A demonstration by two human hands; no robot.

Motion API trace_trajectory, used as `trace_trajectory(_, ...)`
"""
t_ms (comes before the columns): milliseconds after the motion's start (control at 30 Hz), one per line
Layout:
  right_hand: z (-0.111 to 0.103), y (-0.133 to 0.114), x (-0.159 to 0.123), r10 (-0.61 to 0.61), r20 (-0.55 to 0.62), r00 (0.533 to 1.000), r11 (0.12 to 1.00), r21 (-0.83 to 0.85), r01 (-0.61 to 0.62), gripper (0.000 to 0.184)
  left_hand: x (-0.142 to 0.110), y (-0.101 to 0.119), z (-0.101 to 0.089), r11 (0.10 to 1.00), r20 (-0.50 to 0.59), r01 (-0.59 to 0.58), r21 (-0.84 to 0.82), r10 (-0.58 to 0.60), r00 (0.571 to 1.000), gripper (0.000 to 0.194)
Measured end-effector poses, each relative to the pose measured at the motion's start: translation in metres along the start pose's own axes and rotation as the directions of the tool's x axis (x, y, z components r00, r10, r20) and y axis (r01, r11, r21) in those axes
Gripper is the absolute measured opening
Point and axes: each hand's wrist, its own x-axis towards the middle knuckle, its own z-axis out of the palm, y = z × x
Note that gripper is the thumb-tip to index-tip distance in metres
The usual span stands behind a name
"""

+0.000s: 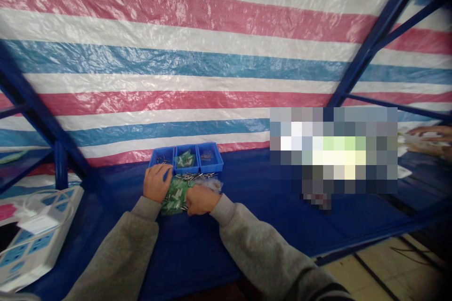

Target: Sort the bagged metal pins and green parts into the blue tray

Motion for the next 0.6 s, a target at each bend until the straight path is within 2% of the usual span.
trace_trajectory(100, -0.003, 0.010, 0.001, -0.006, 0.057, 0.998, 0.999, 0.037, 0.004, 0.025, 0.000, 0.000, 0.000, 1.000, -0.015, -0.008, 0.002, 0.008, 1.000, 0.018)
trace_trajectory(200, -0.003, 0.021, 0.003, 0.030, 0.017, 0.999, 0.993, 0.114, -0.032, 0.023, 0.000, 0.001, 0.000, 1.000, -0.033, -0.010, -0.014, 0.009, 0.999, 0.017)
trace_trajectory(300, -0.002, 0.029, 0.006, 0.115, -0.116, 0.987, 0.977, 0.191, -0.091, 0.018, 0.000, 0.003, -0.001, 0.997, -0.040, -0.027, -0.077, 0.024, 0.999, 0.017)
trace_trajectory(433, 0.000, 0.035, 0.011, 0.216, -0.338, 0.916, 0.961, 0.237, -0.140, 0.011, 0.000, 0.008, -0.002, 0.970, 0.011, -0.105, -0.221, 0.110, 0.994, 0.020)
trace_trajectory(600, 0.008, 0.040, 0.017, 0.219, -0.443, 0.869, 0.952, 0.292, -0.091, 0.003, -0.001, 0.013, -0.003, 0.938, 0.117, -0.160, -0.307, 0.204, 0.972, 0.023)
